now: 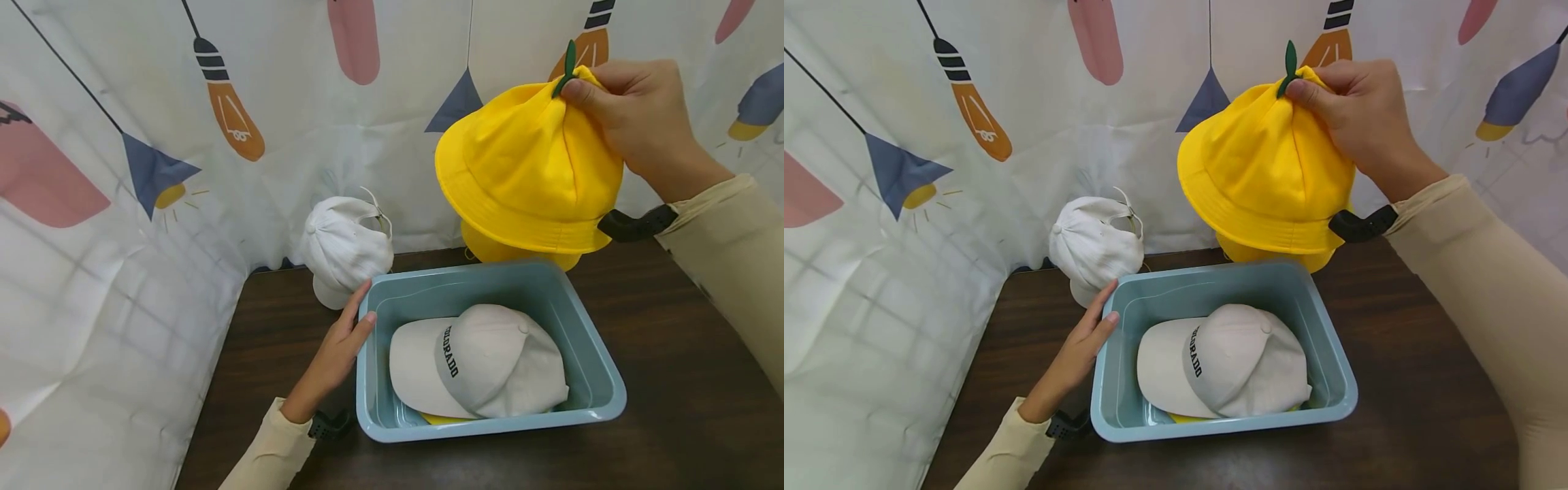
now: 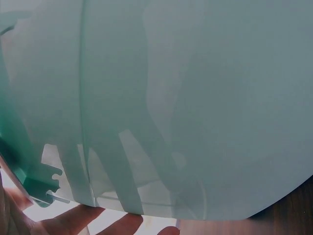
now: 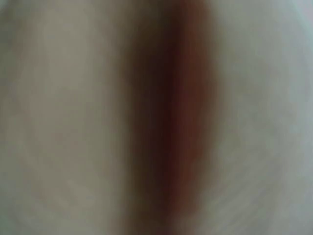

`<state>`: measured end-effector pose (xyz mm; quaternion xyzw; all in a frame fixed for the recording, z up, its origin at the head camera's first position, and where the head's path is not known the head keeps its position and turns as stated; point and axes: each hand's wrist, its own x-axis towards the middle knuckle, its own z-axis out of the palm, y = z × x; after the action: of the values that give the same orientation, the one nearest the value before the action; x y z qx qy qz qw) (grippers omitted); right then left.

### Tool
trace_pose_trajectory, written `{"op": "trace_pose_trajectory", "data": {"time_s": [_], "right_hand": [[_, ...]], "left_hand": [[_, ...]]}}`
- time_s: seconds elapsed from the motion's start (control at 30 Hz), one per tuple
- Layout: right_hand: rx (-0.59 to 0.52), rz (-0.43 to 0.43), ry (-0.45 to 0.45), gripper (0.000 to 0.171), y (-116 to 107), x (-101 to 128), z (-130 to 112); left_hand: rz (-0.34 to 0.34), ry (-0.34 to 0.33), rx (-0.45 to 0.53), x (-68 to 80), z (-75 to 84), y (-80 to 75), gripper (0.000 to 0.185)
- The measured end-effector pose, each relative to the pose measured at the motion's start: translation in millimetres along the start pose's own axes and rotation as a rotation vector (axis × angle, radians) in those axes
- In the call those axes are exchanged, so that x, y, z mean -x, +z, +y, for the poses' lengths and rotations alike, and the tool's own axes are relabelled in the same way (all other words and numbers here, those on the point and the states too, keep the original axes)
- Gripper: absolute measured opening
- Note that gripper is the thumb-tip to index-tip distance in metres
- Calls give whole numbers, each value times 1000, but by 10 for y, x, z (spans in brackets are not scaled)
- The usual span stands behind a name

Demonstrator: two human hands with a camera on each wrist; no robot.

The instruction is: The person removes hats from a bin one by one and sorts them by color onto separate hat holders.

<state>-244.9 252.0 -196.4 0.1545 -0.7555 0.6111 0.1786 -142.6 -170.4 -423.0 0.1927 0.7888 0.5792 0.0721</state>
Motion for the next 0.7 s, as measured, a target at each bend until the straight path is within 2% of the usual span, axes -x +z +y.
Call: {"op": "trace_pose_trajectory", "data": {"time_s": [0.37,0.7], "right_hand": [[153,46,23,39,-160,-127,185],[214,41,36,38,-223,-184,414]], "left_hand": [[3,-17,-18,28,16,5,57],[5,-12,-22,34,17,-1,57]]}}
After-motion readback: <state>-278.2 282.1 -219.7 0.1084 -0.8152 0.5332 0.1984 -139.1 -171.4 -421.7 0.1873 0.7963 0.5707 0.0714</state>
